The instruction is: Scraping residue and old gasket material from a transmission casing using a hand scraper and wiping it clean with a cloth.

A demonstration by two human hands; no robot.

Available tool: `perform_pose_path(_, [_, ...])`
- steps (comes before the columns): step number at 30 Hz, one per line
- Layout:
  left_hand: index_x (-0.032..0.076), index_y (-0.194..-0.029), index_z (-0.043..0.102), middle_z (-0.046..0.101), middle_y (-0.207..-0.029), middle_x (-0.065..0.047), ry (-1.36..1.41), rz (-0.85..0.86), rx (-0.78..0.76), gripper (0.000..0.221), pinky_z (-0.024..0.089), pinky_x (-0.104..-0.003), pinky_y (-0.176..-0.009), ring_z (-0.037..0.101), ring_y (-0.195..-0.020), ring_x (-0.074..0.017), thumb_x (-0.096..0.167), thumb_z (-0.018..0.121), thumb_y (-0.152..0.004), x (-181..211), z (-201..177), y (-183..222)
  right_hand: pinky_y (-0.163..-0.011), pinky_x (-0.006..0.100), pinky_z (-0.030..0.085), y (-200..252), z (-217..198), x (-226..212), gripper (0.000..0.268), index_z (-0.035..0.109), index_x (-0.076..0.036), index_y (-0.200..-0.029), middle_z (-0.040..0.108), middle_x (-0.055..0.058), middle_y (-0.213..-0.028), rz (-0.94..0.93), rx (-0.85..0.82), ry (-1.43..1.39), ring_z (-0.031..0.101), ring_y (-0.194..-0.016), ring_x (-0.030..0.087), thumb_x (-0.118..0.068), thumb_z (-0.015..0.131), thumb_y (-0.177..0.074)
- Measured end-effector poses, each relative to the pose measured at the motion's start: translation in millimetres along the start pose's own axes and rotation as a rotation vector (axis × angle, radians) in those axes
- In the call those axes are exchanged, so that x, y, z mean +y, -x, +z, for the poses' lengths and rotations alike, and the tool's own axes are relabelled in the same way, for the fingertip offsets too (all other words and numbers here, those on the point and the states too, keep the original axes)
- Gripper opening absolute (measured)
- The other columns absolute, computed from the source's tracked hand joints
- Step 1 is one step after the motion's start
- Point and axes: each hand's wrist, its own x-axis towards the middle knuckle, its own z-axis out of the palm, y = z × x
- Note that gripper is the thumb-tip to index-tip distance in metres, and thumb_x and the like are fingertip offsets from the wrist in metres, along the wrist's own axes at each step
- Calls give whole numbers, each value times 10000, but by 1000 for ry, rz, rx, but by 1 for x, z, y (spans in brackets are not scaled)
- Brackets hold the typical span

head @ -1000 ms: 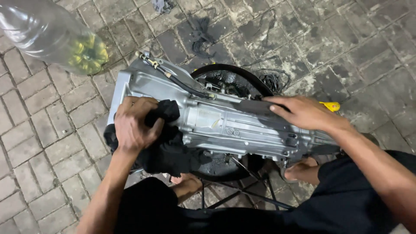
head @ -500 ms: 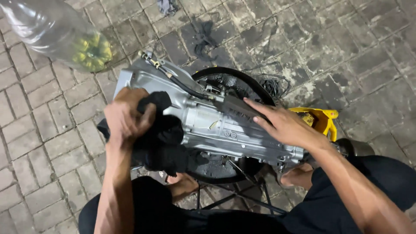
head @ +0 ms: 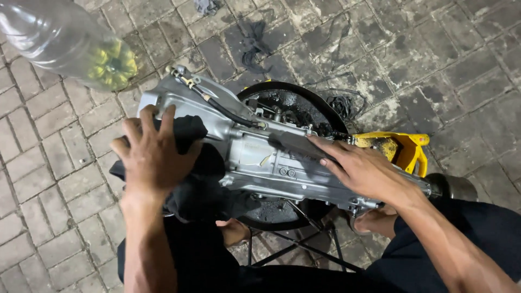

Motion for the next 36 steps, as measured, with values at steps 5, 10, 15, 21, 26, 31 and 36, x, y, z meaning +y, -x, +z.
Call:
perform_pose_path(5, [239, -1537, 494, 565, -1445, -219, -186, -10, 169, 745, 405, -690, -900, 458, -1228, -519, 730, 408, -984, -48, -3, -22, -483, 470, 492, 6, 10, 19, 613, 257, -348, -1614, 641, 102, -1009, -78, 63, 115, 682, -670, 309, -426, 393, -1021])
perform_pose_path(10, [265, -1443, 579, 753, -1163, -279, -603, 26, 148, 612, 675, -492, -773, 792, -978, -367, 696, 245, -1166, 21, 18, -47, -488, 452, 468, 6, 14, 24, 616, 247, -349, -1619, 630, 99, -914, -93, 79, 151, 635, -533, 294, -431, 391, -1026])
perform_pose_path(15, [207, -1096, 728, 727, -1157, -43, -238, 608, -98, 212, 141, -698, -1204, 612, -1246, -270, 281, 547, -1013, 100, 87, -81, -317, 203, 362, 6, 17, 23, 566, 301, -398, -1606, 571, 292, -1387, 36, -27, 77, 666, -401, 127, -407, 423, -1054])
perform_pose_path(21, [282, -1158, 759, 763, -1108, -22, 40, 679, -231, 246, 93, -717, -1221, 676, -1151, -260, 340, 716, -923, 87, 98, -107, -300, 200, 341, 24, 5, 15, 582, 276, -380, -1612, 560, 317, -1374, 33, -38, -22, 684, -392, 162, -369, 425, -1050])
perform_pose_path(26, [189, -1204, 746, 743, -1190, -69, 133, 724, -349, 265, 92, -726, -1213, 632, -1223, -282, 209, 653, -957, 96, 76, -104, -315, 201, 384, 26, 5, 15, 585, 267, -417, -1612, 566, 280, -1384, 52, -55, 35, 671, -395, 108, -413, 411, -1045])
perform_pose_path(31, [104, -1131, 761, 753, -1109, -126, 146, 857, -314, 240, 223, -641, -1222, 657, -1162, -300, 148, 601, -958, 96, 107, -115, -333, 201, 399, 26, 16, 27, 585, 258, -423, -1610, 583, 271, -1362, 42, -69, 43, 704, -426, 125, -402, 410, -1045])
perform_pose_path(36, [19, -1018, 757, 733, -928, -202, 282, 1026, -266, 269, 405, -550, -1112, 677, -989, -377, 104, 510, -954, 89, 126, -123, -333, 210, 422, 28, 15, 27, 575, 276, -423, -1602, 577, 271, -1378, 52, -68, 45, 685, -407, 113, -395, 410, -1043])
